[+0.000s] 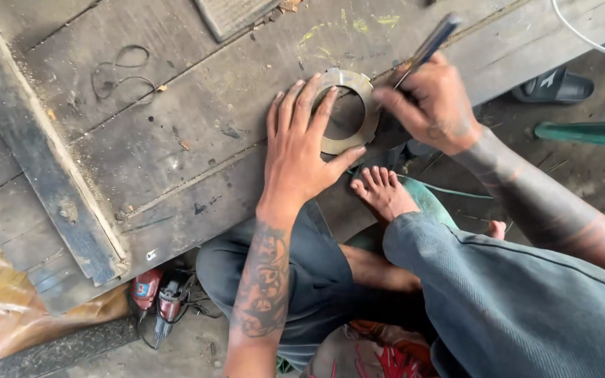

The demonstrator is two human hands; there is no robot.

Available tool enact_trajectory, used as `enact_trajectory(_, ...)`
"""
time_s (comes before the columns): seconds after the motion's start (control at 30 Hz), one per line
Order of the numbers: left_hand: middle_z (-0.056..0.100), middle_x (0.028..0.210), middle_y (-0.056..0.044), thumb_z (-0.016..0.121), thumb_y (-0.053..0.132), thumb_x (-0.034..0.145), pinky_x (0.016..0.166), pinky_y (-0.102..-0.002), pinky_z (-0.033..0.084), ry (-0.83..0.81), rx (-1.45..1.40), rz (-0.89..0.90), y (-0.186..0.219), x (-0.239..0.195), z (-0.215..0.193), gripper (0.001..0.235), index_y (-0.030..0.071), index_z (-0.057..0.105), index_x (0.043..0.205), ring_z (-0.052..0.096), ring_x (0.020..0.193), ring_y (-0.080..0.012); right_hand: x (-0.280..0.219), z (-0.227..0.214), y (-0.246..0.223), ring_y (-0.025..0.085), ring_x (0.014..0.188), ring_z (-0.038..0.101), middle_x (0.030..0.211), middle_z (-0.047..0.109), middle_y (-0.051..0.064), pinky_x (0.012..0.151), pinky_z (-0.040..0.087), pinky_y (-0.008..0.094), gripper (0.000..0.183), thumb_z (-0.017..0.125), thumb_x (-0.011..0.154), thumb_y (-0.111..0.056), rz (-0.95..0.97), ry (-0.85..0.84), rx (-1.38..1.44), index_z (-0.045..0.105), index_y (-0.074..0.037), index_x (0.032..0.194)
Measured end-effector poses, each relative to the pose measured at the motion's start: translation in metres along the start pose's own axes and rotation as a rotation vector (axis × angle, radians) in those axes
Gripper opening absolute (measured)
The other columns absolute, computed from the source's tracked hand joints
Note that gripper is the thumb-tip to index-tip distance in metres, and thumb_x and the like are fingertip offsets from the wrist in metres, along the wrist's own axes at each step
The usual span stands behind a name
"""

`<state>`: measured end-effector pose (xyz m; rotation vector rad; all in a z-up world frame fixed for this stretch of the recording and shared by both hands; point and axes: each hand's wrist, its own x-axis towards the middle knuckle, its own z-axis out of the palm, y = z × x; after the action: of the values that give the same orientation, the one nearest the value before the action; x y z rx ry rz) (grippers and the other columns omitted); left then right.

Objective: Scraping old gasket material from a metal ring using a hand tool on a workbench.

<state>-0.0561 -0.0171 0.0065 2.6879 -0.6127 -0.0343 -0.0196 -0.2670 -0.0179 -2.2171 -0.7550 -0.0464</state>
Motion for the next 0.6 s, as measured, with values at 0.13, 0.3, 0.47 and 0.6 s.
enact_trajectory(0.13, 0.034, 0.166, -0.009, 0.07, 0.068, 0.095, 0.129, -0.054, 0.025, -0.014, 0.007, -0.004, 0.001, 0.001, -0.003, 0.083, 0.019, 0.044, 0.157, 0.036, 0.152, -0.0326, 0.009, -0.007, -0.015, 0.032, 0.062, 0.052, 0.071, 0.058, 0.011, 0.085, 0.041, 0.045, 0.039, 0.066, 0.111, -0.017, -0.059, 0.073, 0.015, 0.059, 0.003, 0.078)
enact_trajectory(0.3, 0.032, 0.168, -0.008, 0.069, 0.07, 0.096, 0.13, -0.054, 0.025, -0.035, 0.031, -0.02, 0.001, 0.0, -0.001, 0.085, 0.02, 0.04, 0.159, 0.035, 0.154, -0.0328, 0.005, -0.004, -0.009, 0.029, 0.059, 0.048, 0.069, 0.055, 0.009, 0.081, 0.042, 0.043, 0.04, 0.069, 0.116, -0.013, 0.002, 0.176, -0.033, 0.059, 0.003, 0.081)
enact_trajectory(0.47, 0.033, 0.168, -0.007, 0.068, 0.073, 0.097, 0.131, -0.052, 0.028, -0.032, 0.057, -0.019, 0.002, -0.002, 0.0, 0.086, 0.022, 0.04, 0.16, 0.037, 0.155, -0.0317, 0.003, -0.005, -0.005, 0.035, 0.068, 0.057, 0.071, 0.059, 0.012, 0.094, 0.043, 0.048, 0.04, 0.067, 0.116, -0.018, -0.072, 0.065, -0.066, 0.064, 0.001, 0.082)
enact_trajectory(0.6, 0.035, 0.167, -0.007, 0.066, 0.072, 0.097, 0.13, -0.052, 0.03, -0.009, 0.057, -0.011, 0.001, -0.003, 0.0, 0.083, 0.022, 0.043, 0.158, 0.039, 0.153, -0.0315, 0.011, -0.006, -0.02, 0.029, 0.056, 0.053, 0.068, 0.058, 0.013, 0.061, 0.042, 0.045, 0.04, 0.067, 0.114, -0.016, -0.164, 0.079, 0.008, 0.066, 0.005, 0.08)
